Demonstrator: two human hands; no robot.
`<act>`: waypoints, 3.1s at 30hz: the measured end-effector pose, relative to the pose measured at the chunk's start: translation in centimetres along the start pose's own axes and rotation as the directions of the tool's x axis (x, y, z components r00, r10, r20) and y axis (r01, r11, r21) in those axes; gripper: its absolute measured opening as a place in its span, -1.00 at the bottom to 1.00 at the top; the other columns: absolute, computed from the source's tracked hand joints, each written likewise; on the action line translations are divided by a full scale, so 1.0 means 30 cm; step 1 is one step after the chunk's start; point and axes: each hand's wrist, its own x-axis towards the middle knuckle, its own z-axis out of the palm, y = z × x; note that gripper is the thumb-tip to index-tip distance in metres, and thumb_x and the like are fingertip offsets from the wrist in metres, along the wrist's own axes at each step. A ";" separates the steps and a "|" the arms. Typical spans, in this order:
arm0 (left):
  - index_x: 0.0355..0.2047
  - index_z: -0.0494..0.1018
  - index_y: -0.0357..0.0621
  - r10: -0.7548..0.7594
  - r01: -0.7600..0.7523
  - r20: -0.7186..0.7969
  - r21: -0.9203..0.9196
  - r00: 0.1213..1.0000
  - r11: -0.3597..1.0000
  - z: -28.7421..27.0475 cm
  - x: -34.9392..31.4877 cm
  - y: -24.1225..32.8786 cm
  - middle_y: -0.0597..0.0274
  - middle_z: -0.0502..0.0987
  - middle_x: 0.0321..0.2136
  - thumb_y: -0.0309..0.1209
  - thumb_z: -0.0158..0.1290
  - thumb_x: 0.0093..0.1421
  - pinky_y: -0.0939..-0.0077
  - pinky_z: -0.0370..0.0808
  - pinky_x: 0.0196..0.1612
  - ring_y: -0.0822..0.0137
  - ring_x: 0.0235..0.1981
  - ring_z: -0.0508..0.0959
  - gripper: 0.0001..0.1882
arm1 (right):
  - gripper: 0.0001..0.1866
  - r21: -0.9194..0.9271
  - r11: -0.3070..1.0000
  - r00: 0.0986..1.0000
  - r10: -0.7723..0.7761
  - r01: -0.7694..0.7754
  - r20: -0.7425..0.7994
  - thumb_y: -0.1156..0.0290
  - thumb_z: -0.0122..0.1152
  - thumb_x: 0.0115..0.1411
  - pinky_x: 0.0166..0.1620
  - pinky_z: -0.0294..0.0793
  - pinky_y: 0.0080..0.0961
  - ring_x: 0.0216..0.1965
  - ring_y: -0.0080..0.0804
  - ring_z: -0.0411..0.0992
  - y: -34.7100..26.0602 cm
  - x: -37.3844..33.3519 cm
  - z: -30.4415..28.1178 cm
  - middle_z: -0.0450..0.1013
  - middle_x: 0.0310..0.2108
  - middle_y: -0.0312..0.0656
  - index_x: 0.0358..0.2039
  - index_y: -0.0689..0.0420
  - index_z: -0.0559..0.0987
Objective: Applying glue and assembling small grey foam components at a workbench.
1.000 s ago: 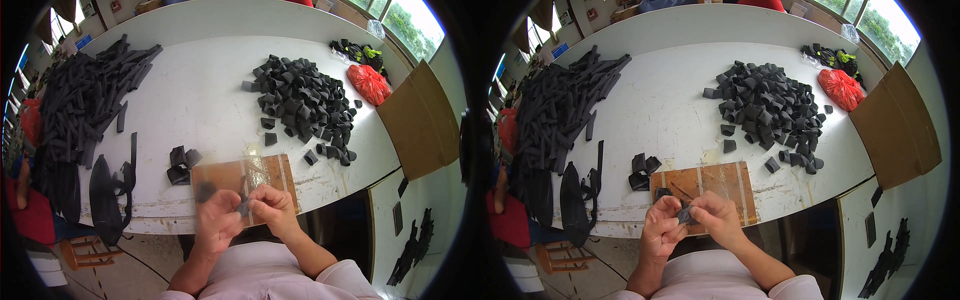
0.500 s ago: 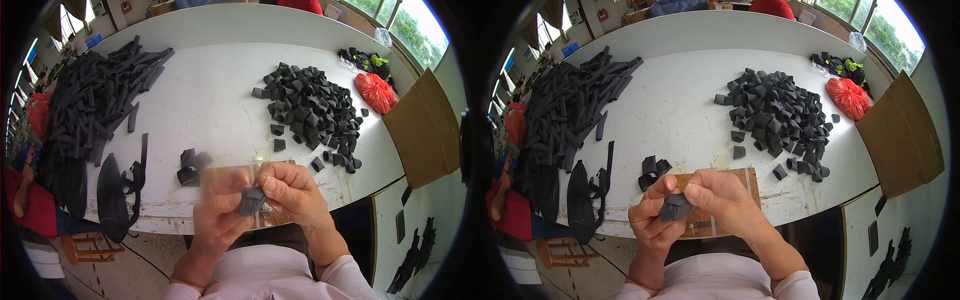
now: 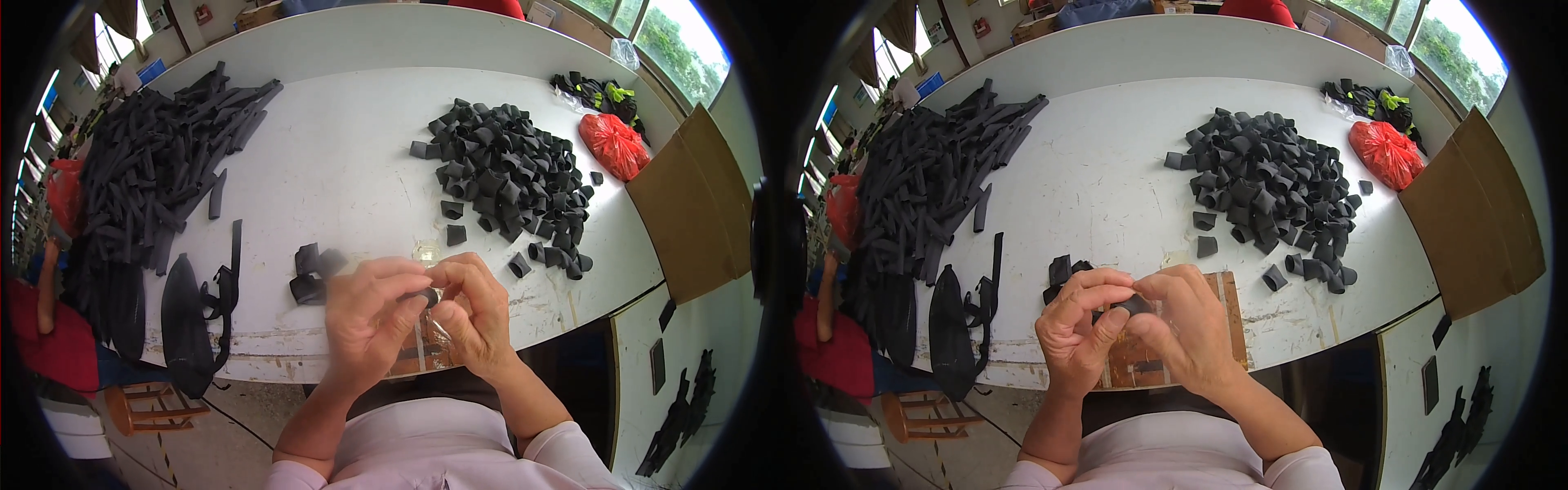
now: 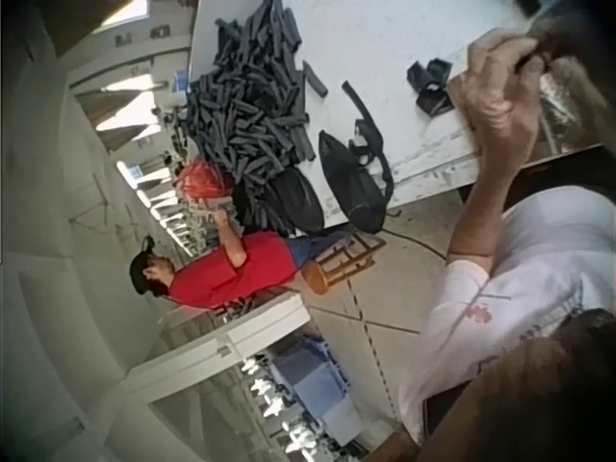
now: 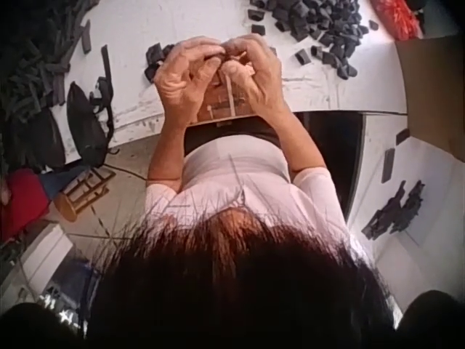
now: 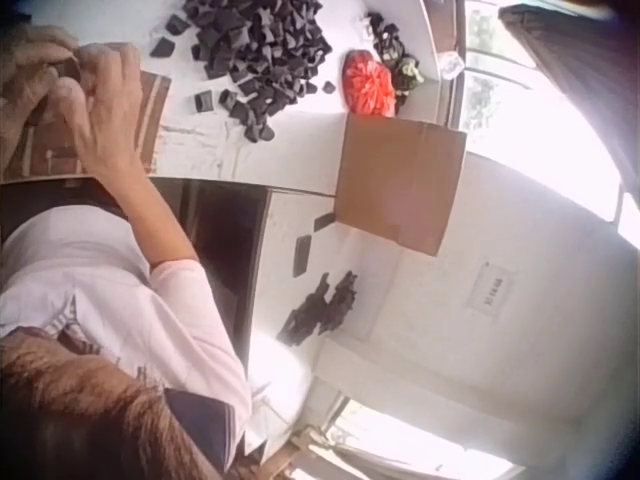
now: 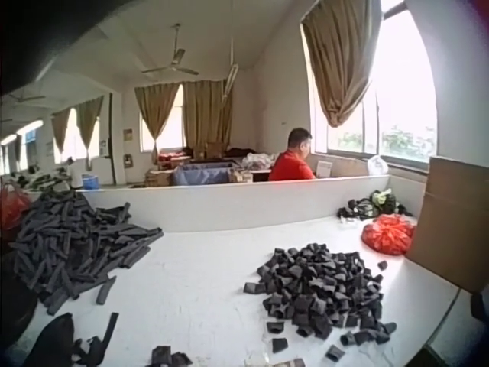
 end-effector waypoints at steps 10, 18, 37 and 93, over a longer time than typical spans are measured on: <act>-0.40 0.37 -0.20 -0.431 0.123 -0.142 -0.838 0.891 0.531 0.018 -0.046 -0.017 0.18 0.40 -0.40 -0.42 -0.03 0.14 0.39 0.25 -0.09 0.29 -0.27 0.32 -0.90 | -0.79 -0.042 0.999 1.000 -0.022 0.021 -0.017 0.51 0.27 -0.13 -0.51 0.28 -0.51 -0.53 -0.38 0.28 -0.047 -0.004 0.020 0.32 -0.58 -0.21 -0.44 0.20 0.46; -0.38 0.39 -0.19 -0.410 0.177 -0.157 -0.724 0.899 0.666 0.028 -0.085 -0.050 0.19 0.45 -0.34 -0.47 -0.04 0.14 0.63 0.26 -0.25 0.46 -0.31 0.37 -0.93 | -0.87 -0.190 0.956 0.970 -0.236 0.222 -0.055 0.59 0.21 -0.14 -0.56 0.22 -0.45 -0.59 -0.30 0.23 0.002 -0.018 0.041 0.25 -0.64 -0.19 -0.54 0.21 0.44; -0.38 0.35 -0.35 -0.370 0.295 -0.228 -0.304 0.901 0.906 0.124 -0.221 0.021 0.18 0.46 -0.39 -0.61 0.04 0.05 0.72 0.41 -0.35 0.54 -0.41 0.46 -0.88 | -0.77 0.810 0.015 0.642 0.618 -0.586 0.453 0.28 0.04 0.16 -0.51 0.23 -0.69 -0.59 -0.61 0.23 0.027 -0.214 0.039 0.31 -0.61 -0.33 -0.56 0.13 0.40; -0.30 0.33 -0.30 -0.787 0.614 0.273 -0.772 0.554 0.165 0.025 -0.336 -0.046 0.15 0.47 -0.47 -0.47 0.00 0.04 0.57 0.43 -0.41 0.39 -0.51 0.47 -0.78 | -0.75 0.678 -0.005 0.559 0.560 -0.735 0.611 0.31 0.13 0.09 -0.41 0.41 -0.59 -0.47 -0.45 0.41 0.108 -0.241 0.071 0.43 -0.47 -0.16 -0.34 0.24 0.44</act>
